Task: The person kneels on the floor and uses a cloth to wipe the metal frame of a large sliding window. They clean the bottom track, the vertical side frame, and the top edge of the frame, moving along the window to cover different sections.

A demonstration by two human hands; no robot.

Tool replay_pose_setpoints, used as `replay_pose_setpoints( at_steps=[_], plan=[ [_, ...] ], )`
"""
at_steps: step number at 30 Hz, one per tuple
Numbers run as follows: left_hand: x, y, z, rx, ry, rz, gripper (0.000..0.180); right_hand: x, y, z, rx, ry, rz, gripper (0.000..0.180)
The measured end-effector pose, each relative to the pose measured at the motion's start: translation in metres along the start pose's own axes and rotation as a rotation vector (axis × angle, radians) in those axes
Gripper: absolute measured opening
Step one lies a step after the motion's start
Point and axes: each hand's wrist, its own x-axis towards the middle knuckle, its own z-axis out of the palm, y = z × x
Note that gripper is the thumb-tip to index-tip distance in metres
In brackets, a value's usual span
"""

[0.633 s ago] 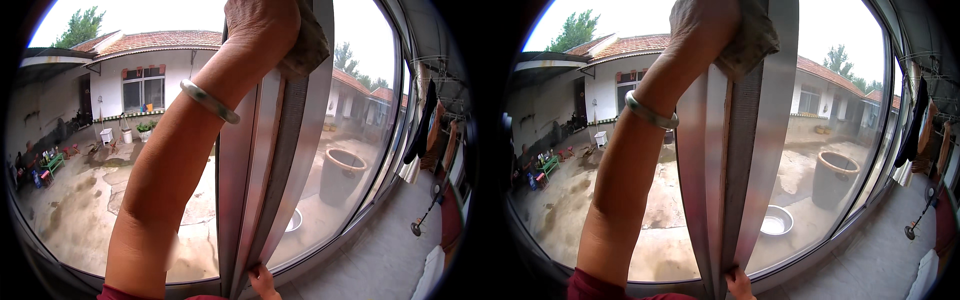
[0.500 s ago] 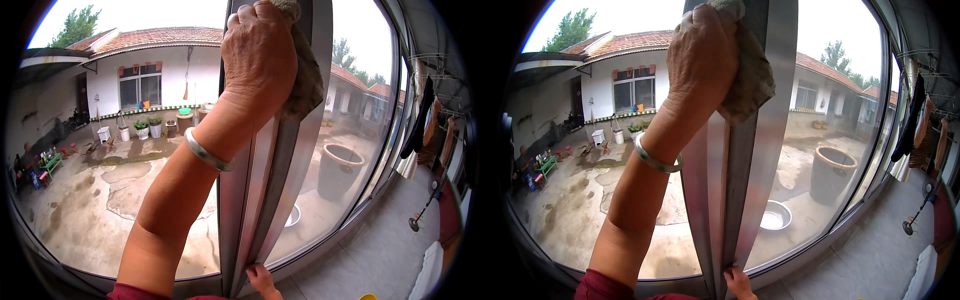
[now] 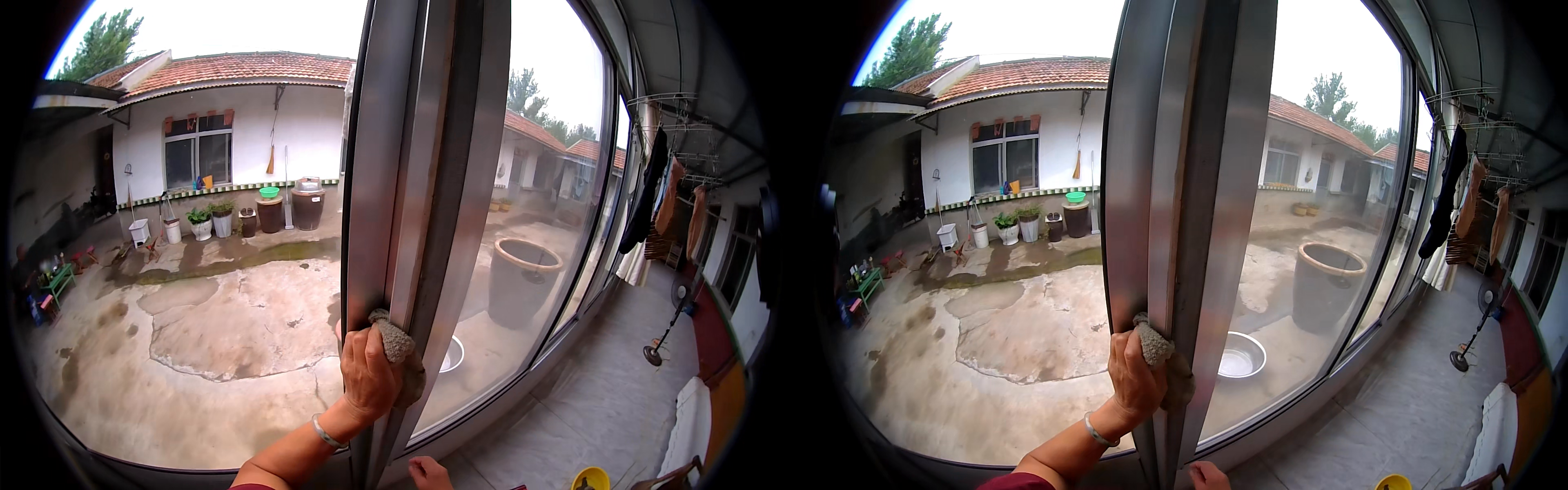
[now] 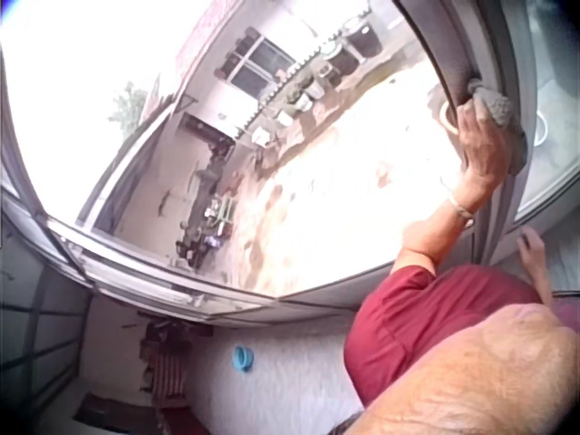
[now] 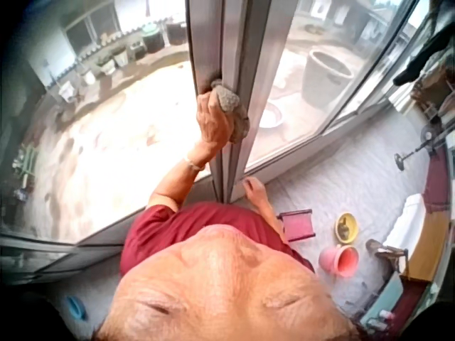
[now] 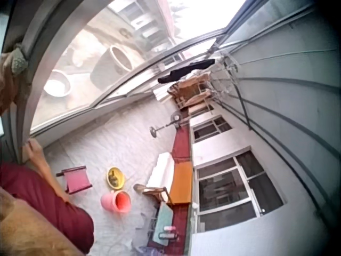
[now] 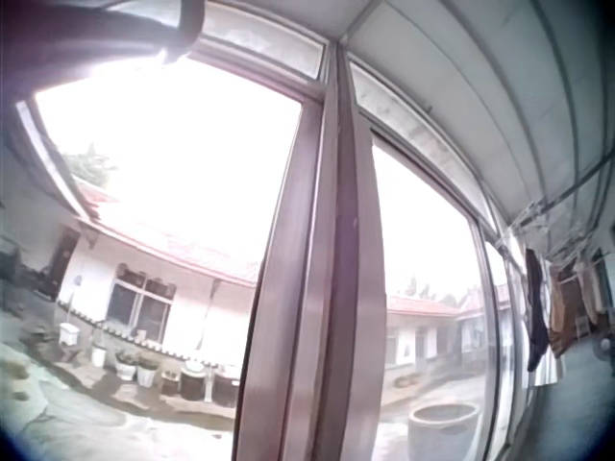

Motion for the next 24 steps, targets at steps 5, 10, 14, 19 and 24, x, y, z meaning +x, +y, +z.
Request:
replay_pose_setpoints(
  at_steps=[5,10,14,19,24],
  plan=[
    [0.039,0.010,0.006,0.041,-0.003,-0.079,0.047,-0.010,-0.025,-0.011,-0.028,-0.011,-0.003,0.019],
    [0.111,0.017,0.015,0.017,0.125,-0.046,0.046,-0.003,-0.021,0.003,0.052,0.044,0.040,0.020],
    [0.119,0.013,0.001,-0.033,0.030,-0.078,0.059,0.046,-0.078,-0.006,0.030,0.158,-0.214,0.024],
    [0.117,0.020,-0.028,-0.291,-0.189,-0.162,0.073,0.116,-0.172,-0.054,-0.103,0.399,-0.682,0.035],
    [0.107,0.011,-0.048,-0.550,-0.270,-0.334,0.053,0.171,-0.243,-0.058,-0.476,0.606,-0.899,0.042]
  ],
)
